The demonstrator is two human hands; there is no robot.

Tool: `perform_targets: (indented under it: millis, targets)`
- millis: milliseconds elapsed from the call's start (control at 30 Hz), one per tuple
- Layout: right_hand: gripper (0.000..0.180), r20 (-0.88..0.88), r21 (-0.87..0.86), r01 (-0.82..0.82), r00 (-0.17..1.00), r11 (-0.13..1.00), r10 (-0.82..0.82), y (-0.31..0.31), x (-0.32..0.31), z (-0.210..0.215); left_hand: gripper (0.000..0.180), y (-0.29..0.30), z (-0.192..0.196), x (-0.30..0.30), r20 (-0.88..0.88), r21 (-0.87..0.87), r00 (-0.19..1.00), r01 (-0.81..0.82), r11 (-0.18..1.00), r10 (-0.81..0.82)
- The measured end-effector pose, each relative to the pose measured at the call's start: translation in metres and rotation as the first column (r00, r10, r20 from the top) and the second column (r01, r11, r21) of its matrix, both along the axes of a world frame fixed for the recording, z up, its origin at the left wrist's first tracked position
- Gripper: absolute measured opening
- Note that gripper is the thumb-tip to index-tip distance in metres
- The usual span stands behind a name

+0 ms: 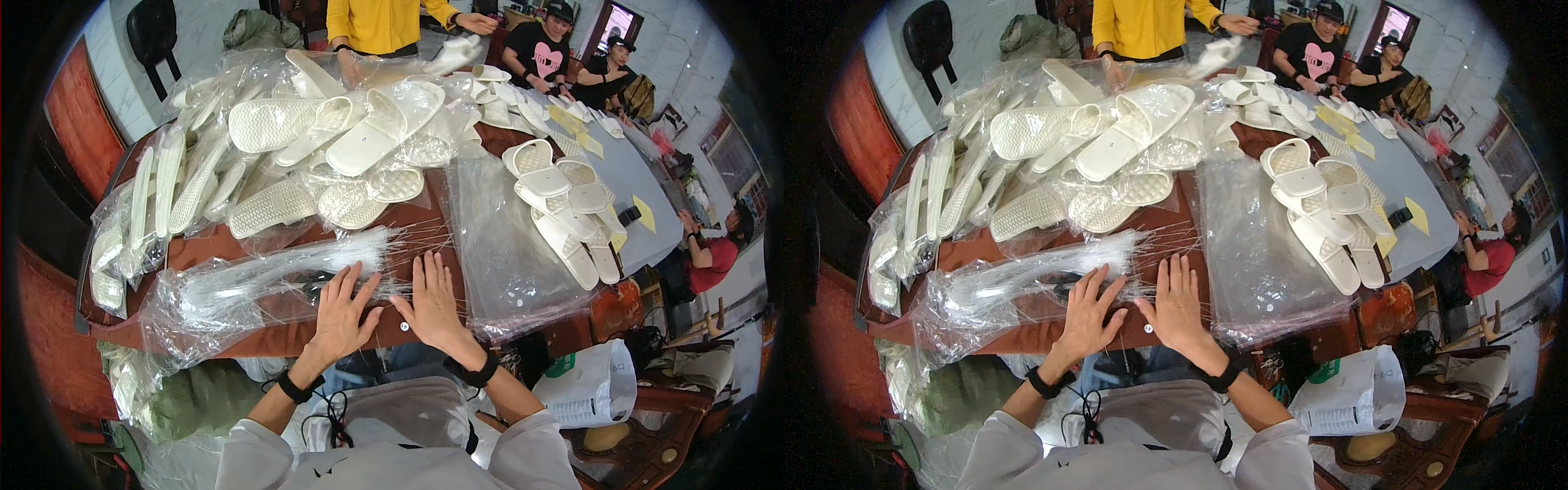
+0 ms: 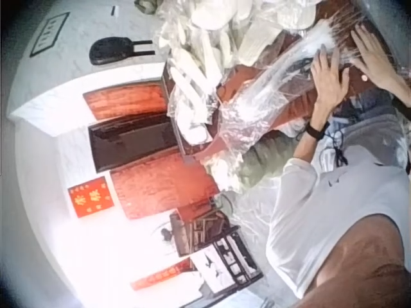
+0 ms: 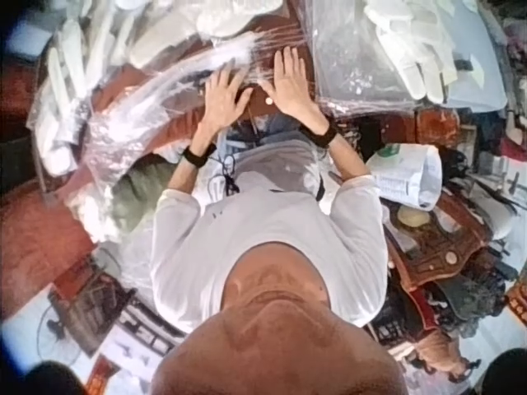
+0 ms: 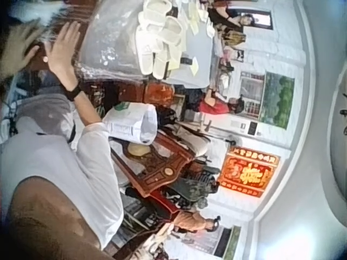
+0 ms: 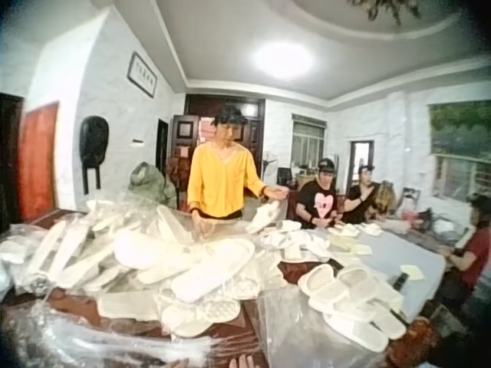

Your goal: Inspecting white slippers and packing them into clear plastic bags.

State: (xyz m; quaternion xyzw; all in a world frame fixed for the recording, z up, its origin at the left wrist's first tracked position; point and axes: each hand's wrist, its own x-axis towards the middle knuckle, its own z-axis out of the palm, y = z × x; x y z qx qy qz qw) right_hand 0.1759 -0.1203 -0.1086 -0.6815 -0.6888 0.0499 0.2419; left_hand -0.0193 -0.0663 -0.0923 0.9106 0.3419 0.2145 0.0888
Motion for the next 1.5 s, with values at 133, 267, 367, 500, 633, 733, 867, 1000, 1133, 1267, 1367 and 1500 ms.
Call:
perform_targets:
  millis: [133, 267, 367, 500, 633, 733, 867, 1000, 1133, 1267, 1367, 1500]
  targets:
    - [0.081, 0.033, 0.018, 0.007, 0.999, 1.0, -0.007, 0.01, -0.016, -0.004, 0.055, 0.006, 0.0, -0.01, 0.01, 0.013, 1.0, -0.028, 1.0, 0.028]
    - [0.079, 0.03, 0.044, -0.022, 0.999, 0.999, 0.021, 0.016, -0.026, -0.006, 0.054, 0.012, 0.001, -0.022, 0.002, 0.004, 1.0, -0.031, 1.0, 0.031]
    - [0.074, 0.039, 0.055, -0.036, 0.999, 0.998, 0.034, 0.021, -0.027, -0.001, 0.053, 0.015, -0.003, -0.027, 0.019, 0.006, 1.0, -0.003, 1.0, 0.003]
    - [0.069, 0.034, 0.154, -0.079, 0.997, 0.985, 0.075, 0.029, -0.01, 0.002, 0.053, 0.015, 0.0, -0.024, 0.017, -0.016, 1.0, 0.017, 1.0, -0.017]
    - [0.063, -0.007, 0.211, -0.095, 0.995, 0.973, 0.099, 0.028, -0.01, 0.007, 0.053, 0.015, 0.003, -0.027, -0.006, -0.023, 1.0, 0.015, 1.0, -0.015]
    - [0.051, -0.021, 0.297, -0.086, 0.995, 0.951, 0.097, 0.016, -0.016, 0.019, 0.056, 0.014, 0.008, -0.035, 0.018, -0.05, 0.998, 0.069, 0.996, -0.068]
    - [0.045, -0.151, 0.359, -0.102, 0.975, 0.928, 0.165, -0.002, -0.017, 0.019, 0.055, 0.022, 0.045, -0.045, 0.071, -0.146, 0.986, 0.162, 0.976, -0.153]
    - [0.036, -0.305, 0.348, -0.029, 0.942, 0.937, 0.143, -0.014, -0.014, 0.02, 0.051, 0.04, 0.107, -0.042, 0.123, -0.042, 0.976, 0.186, 0.982, -0.18]
    - [0.029, -0.368, 0.385, 0.053, 0.924, 0.922, 0.101, -0.01, -0.013, 0.006, 0.046, 0.081, 0.159, -0.016, 0.157, -0.127, 0.98, 0.146, 0.981, -0.125]
    - [0.027, -0.335, 0.445, 0.055, 0.936, 0.894, 0.109, -0.009, -0.013, 0.0, 0.047, 0.133, 0.173, 0.026, 0.121, 0.11, 0.979, 0.153, 0.982, -0.166]
    - [0.026, -0.297, 0.472, 0.028, 0.946, 0.881, 0.129, -0.01, -0.014, -0.004, 0.05, 0.168, 0.174, 0.062, 0.047, 0.084, 0.996, 0.066, 0.994, -0.07]
    - [0.026, -0.345, 0.471, 0.051, 0.929, 0.881, 0.131, -0.016, -0.013, -0.009, 0.058, 0.204, 0.163, 0.107, -0.001, 0.082, 0.998, -0.065, 0.995, 0.065]
